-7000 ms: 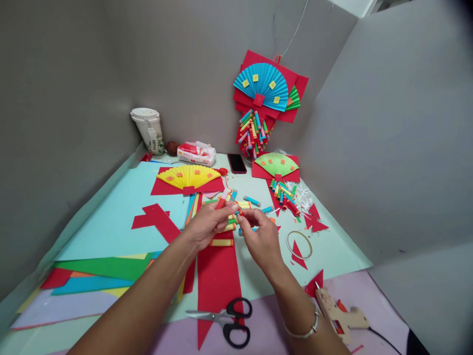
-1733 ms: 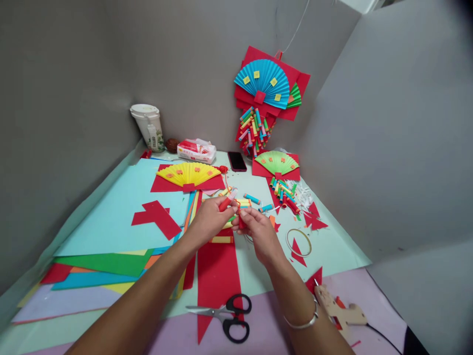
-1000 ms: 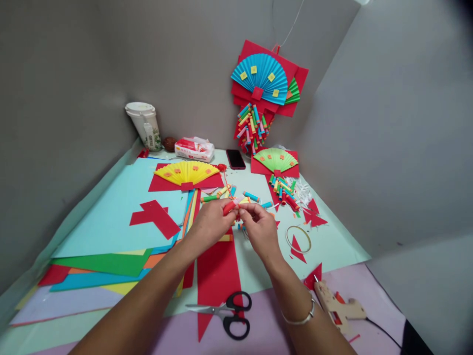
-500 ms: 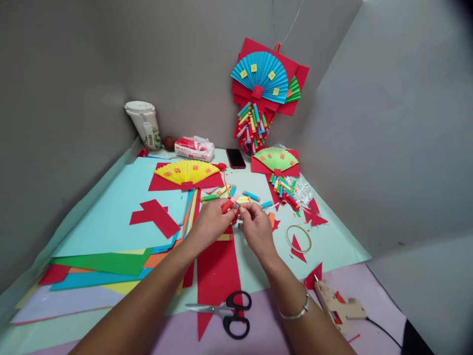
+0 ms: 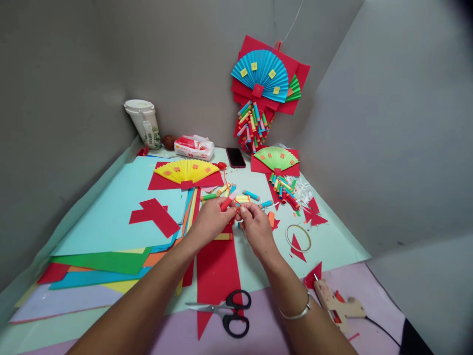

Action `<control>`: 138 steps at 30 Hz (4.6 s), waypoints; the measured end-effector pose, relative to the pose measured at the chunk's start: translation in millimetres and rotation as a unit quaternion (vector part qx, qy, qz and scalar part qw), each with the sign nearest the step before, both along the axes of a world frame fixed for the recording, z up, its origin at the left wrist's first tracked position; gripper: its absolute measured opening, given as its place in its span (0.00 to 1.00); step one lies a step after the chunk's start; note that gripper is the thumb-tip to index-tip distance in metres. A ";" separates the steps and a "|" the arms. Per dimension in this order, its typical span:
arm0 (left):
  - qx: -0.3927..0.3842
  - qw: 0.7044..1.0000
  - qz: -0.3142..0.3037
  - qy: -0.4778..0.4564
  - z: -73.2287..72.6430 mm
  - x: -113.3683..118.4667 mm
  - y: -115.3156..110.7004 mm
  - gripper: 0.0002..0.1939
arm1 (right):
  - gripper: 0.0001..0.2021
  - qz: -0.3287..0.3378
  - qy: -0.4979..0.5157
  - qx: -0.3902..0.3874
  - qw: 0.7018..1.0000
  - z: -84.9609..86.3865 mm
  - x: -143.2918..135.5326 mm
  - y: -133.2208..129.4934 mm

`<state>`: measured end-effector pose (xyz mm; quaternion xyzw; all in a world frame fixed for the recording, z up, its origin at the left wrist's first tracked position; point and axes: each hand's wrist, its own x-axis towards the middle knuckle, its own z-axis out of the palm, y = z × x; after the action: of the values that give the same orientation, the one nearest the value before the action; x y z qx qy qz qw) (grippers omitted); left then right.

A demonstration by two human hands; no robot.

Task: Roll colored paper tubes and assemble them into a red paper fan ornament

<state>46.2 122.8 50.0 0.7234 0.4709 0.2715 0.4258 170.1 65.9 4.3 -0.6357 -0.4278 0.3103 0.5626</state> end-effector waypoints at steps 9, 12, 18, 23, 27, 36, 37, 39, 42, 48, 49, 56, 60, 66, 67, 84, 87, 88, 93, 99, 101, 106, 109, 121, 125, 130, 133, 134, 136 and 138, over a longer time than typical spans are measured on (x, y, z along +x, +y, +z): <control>-0.004 1.000 0.006 -0.013 1.0 -0.2 0.0 0.10 | 0.11 0.017 0.086 -0.004 0.996 7.6 -3.2 -0.1; 0.004 1.000 0.017 -0.007 3.0 -2.1 0.9 0.11 | 0.12 0.027 0.121 0.022 0.992 12.9 -2.8 -1.7; 0.021 1.000 0.010 -0.001 2.6 -4.0 2.2 0.12 | 0.12 0.016 -0.013 0.020 1.000 14.1 0.2 -4.1; 0.041 0.999 0.003 0.007 1.3 -4.4 2.7 0.11 | 0.13 0.046 0.005 0.006 0.999 15.9 0.3 -4.7; 0.067 0.998 -0.006 0.015 0.7 -3.6 0.2 0.10 | 0.11 0.054 0.051 -0.004 0.997 13.3 1.4 -2.9; 0.238 0.955 -0.034 0.176 -5.2 -2.7 -7.4 0.10 | 0.08 0.024 0.019 -0.027 0.999 10.1 5.3 -2.2; 0.245 0.952 -0.035 0.179 -6.0 -2.8 -7.6 0.10 | 0.07 0.024 0.022 -0.027 0.999 11.4 5.5 -2.6; 0.249 0.951 -0.035 0.181 -7.1 -2.6 -8.2 0.10 | 0.07 0.023 0.028 -0.026 0.999 13.7 5.6 -3.0; 0.255 0.948 -0.037 0.188 -8.5 -1.3 -10.7 0.10 | 0.06 0.015 0.033 -0.027 0.999 15.4 5.5 -2.9; 0.289 0.930 -0.051 0.220 -13.4 2.0 -18.4 0.14 | 0.08 -0.006 0.012 -0.021 1.000 10.0 6.6 -1.8; 0.290 0.929 -0.052 0.225 -13.7 2.4 -19.1 0.14 | 0.08 -0.006 0.011 -0.020 1.000 8.6 7.1 -1.4; 0.241 0.953 -0.033 0.182 -8.2 6.3 -18.6 0.13 | 0.07 0.024 0.071 0.005 0.997 7.0 7.2 3.8; 0.194 0.974 0.020 0.112 -5.8 6.1 -11.0 0.10 | 0.08 0.039 0.072 0.017 0.996 10.8 3.6 2.2; 0.032 0.989 0.105 -0.096 0.2 -12.9 5.0 0.08 | 0.12 0.027 -0.021 0.020 0.999 28.5 27.5 25.2; -0.005 0.985 0.104 -0.136 1.9 -17.9 4.8 0.09 | 0.12 0.020 -0.046 0.017 0.999 34.9 37.0 35.8; -0.316 0.826 0.074 -0.461 -15.2 -66.8 -68.7 0.06 | 0.08 0.066 -0.490 -0.154 0.856 33.2 128.5 146.2; -0.311 0.834 0.076 -0.449 -15.0 -65.6 -75.2 0.05 | 0.11 0.103 -0.518 -0.204 0.824 10.4 131.8 154.8; -0.308 0.838 0.080 -0.443 -14.5 -64.4 -77.0 0.05 | 0.12 0.112 -0.526 -0.217 0.815 6.7 133.6 158.5; -0.296 0.852 0.109 -0.419 -12.1 -56.0 -82.5 0.07 | 0.14 0.138 -0.555 -0.252 0.780 18.3 145.1 175.8; -0.280 0.852 0.128 -0.424 -9.4 -54.3 -82.0 0.04 | 0.12 0.125 -0.582 -0.234 0.769 67.8 148.7 175.6; -0.277 0.858 0.137 -0.411 -8.1 -56.9 -82.2 0.04 | 0.15 0.117 -0.586 -0.215 0.773 83.4 142.0 171.9; -0.256 0.882 0.140 -0.369 -9.6 -65.9 -81.4 0.08 | 0.18 0.170 -0.574 -0.166 0.784 112.5 106.3 152.4; -0.252 0.888 0.124 -0.363 -11.5 -69.5 -78.9 0.10 | 0.14 0.232 -0.551 -0.152 0.787 126.4 77.3 123.9; -0.255 0.851 0.114 -0.445 -24.3 -83.7 -75.8 0.16 | 0.12 0.216 -0.507 -0.142 0.822 44.9 -19.0 -28.3; -0.250 0.850 0.133 -0.444 -29.5 -84.7 -74.9 0.15 | 0.14 0.148 -0.482 -0.163 0.848 4.7 -21.3 -43.4; -0.284 0.849 0.125 -0.428 -34.8 -82.4 -75.5 0.17 | 0.10 0.117 -0.498 -0.152 0.845 -9.6 -17.1 -31.6; -0.306 0.852 0.112 -0.410 -35.8 -80.6 -77.3 0.18 | 0.09 0.086 -0.512 -0.155 0.841 -10.2 -10.6 -15.6; -0.312 0.852 0.109 -0.406 -35.6 -80.4 -78.0 0.18 | 0.09 0.074 -0.514 -0.157 0.840 -10.1 -8.0 -11.1; -0.323 0.849 0.109 -0.404 -34.5 -80.5 -79.5 0.18 | 0.11 0.051 -0.512 -0.162 0.842 -9.6 -3.3 -5.9; -0.328 0.845 0.124 -0.404 -32.9 -81.5 -80.6 0.14 | 0.14 0.033 -0.491 -0.162 0.855 -9.1 -0.4 -8.0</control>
<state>-35.4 42.2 17.1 0.3034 0.4043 0.4204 0.7535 169.7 57.9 -4.8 -0.7732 -0.6129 0.0411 0.1577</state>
